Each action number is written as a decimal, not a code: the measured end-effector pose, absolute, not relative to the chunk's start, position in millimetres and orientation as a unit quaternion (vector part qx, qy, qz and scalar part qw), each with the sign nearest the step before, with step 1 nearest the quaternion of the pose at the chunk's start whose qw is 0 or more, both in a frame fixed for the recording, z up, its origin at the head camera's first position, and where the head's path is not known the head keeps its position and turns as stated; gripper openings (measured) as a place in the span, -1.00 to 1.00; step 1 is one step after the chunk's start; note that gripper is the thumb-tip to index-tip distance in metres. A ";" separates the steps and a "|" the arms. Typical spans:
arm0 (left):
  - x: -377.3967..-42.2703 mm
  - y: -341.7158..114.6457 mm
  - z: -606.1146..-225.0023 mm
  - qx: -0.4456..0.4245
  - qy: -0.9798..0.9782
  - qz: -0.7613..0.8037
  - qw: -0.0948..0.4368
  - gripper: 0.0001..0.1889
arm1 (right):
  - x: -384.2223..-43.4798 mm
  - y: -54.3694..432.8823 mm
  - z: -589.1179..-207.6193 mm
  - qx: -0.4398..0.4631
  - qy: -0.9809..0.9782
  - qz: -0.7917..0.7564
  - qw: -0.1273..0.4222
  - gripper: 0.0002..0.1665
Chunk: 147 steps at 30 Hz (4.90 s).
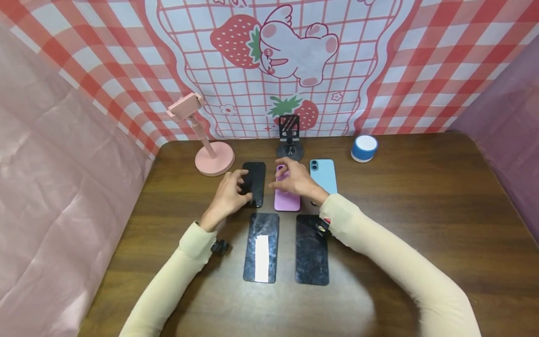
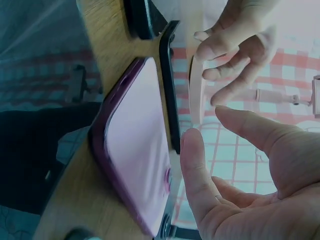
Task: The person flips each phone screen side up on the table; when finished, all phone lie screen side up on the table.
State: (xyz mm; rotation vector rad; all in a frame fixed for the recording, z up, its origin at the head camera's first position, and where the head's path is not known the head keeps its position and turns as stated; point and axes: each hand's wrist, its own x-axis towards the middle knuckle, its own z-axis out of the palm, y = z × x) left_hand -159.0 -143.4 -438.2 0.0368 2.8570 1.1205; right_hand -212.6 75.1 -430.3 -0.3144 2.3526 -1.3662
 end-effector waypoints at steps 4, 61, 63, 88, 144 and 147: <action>-157.8 -129.7 -435.8 0.036 0.926 0.375 0.035 -0.27 | -215.3 86.2 -431.3 -0.110 0.848 -0.480 0.198 -0.09; -153.8 -22.8 -429.4 0.105 0.979 0.108 0.141 -0.24 | -243.0 118.7 -431.8 -0.083 0.878 -0.418 0.216 -0.46; -154.4 -22.4 -429.3 0.106 0.979 0.106 0.138 -0.24 | -244.0 117.7 -432.1 -0.081 0.881 -0.414 0.215 -0.47; -157.3 -16.4 -431.9 0.099 0.983 0.105 0.118 -0.27 | -246.8 113.4 -433.3 -0.098 0.908 -0.361 0.189 -0.50; -162.2 -49.8 -427.2 0.119 0.930 0.321 0.132 -0.03 | -227.8 120.3 -434.3 -0.076 0.781 -0.577 0.227 -0.39; -161.8 -51.2 -427.4 0.115 0.924 0.339 0.134 -0.02 | -227.0 121.1 -435.0 -0.076 0.782 -0.572 0.236 -0.40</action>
